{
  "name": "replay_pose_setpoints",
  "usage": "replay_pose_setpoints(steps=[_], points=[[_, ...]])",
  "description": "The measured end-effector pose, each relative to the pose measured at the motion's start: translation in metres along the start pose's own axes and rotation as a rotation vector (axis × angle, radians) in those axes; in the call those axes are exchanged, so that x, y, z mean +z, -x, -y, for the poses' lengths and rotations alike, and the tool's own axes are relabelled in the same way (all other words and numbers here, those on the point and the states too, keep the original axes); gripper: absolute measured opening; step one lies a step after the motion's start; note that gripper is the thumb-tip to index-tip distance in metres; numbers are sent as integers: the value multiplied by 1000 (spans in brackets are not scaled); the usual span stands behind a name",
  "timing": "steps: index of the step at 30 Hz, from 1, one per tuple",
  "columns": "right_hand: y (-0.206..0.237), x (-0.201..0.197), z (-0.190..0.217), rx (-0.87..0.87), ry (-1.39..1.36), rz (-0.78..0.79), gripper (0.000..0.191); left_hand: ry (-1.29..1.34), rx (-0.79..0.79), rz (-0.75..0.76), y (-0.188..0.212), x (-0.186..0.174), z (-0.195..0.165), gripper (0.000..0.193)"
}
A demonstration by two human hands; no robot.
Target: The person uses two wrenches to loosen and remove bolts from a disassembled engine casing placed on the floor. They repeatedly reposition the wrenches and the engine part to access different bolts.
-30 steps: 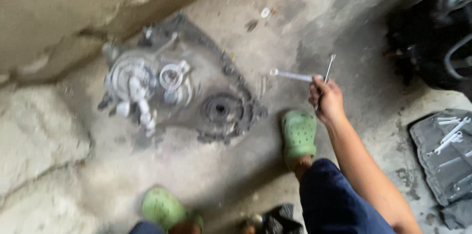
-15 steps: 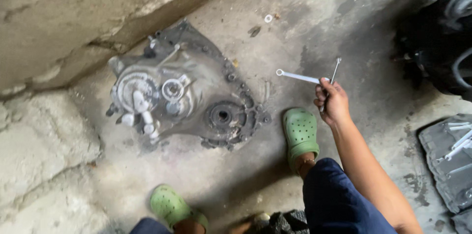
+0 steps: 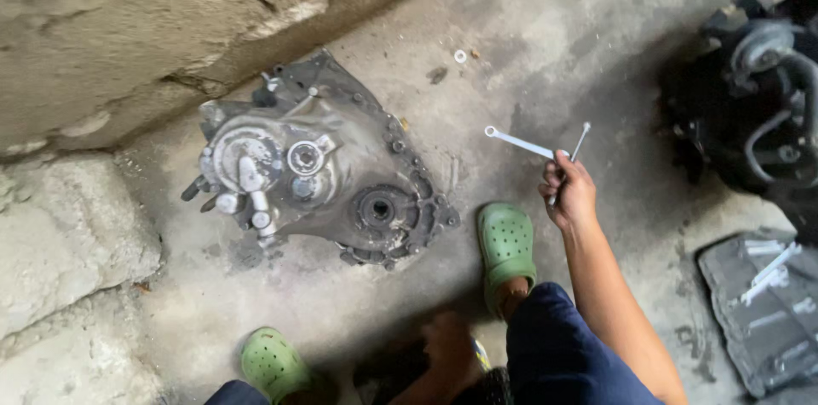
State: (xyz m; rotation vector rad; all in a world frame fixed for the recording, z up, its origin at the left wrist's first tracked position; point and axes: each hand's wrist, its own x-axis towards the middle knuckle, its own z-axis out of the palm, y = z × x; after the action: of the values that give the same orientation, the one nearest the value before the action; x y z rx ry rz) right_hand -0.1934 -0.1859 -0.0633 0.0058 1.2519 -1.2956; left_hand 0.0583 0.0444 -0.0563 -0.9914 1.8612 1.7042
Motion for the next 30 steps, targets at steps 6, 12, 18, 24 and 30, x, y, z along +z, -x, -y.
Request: replay_pose_setpoints(steps=[6,12,18,24,30], points=[[-6,16,3,17,6,52,13,-58,178,85,-13,-2,-51,64],[2,20,-4,10,90,179,21,-73,117,82,18,-6,-21,67],[-5,34,-2,41,132,113,16,-52,253,-6,61,13,2,70],[4,49,-6,-21,159,276,19,77,-61,-3,51,18,22,69],[29,91,-27,-31,219,303,17,56,-209,-218,73,20,34,59]])
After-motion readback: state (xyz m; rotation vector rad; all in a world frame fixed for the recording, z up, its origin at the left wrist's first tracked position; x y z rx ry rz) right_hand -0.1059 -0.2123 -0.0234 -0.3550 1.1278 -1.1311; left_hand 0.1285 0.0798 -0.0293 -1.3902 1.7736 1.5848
